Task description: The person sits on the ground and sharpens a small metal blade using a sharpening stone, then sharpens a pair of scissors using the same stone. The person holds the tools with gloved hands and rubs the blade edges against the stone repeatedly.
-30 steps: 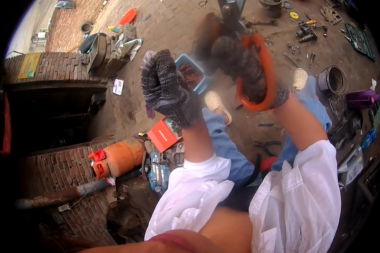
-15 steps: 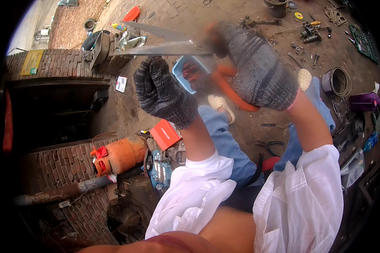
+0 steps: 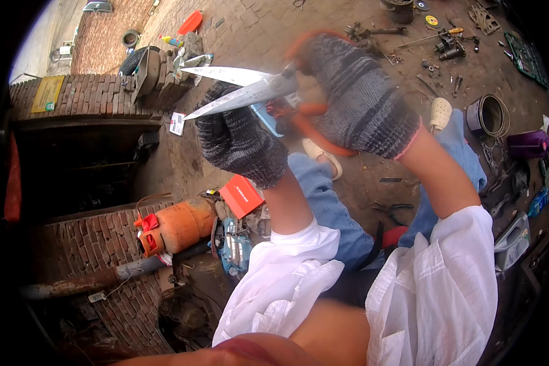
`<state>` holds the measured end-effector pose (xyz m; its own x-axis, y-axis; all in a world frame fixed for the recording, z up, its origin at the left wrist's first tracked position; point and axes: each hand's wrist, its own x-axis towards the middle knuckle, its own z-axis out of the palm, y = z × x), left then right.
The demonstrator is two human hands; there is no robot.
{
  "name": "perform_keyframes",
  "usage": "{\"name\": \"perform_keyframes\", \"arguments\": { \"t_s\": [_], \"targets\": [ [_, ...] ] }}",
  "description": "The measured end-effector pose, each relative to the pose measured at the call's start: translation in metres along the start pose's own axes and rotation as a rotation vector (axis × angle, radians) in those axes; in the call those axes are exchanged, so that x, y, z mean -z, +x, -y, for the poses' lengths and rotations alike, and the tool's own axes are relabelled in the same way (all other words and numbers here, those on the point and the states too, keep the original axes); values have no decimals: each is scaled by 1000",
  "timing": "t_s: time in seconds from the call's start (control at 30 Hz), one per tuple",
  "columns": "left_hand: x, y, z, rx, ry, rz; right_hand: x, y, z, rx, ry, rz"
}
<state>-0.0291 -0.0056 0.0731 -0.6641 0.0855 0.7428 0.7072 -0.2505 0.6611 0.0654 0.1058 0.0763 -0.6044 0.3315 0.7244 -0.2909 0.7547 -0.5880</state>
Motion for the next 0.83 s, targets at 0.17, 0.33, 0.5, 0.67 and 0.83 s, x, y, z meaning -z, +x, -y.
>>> {"name": "perform_keyframes", "arguments": {
  "t_s": [0.17,0.33,0.5,0.67,0.83],
  "targets": [
    [0,-1,1,-11,49,12,-1,-1,1,9,-29,-11],
    [-1,-2,-2,4,77,17,1,-1,4,-31,-18,-2],
    [0,-3,3,-31,66,24,1,-1,2,-20,-36,-8],
    [5,-2,2,-7,88,83,0,-3,-4,17,-49,-19],
    [3,-1,-1,-37,140,67,-2,-4,0,-43,-16,-1]
  ]
}}
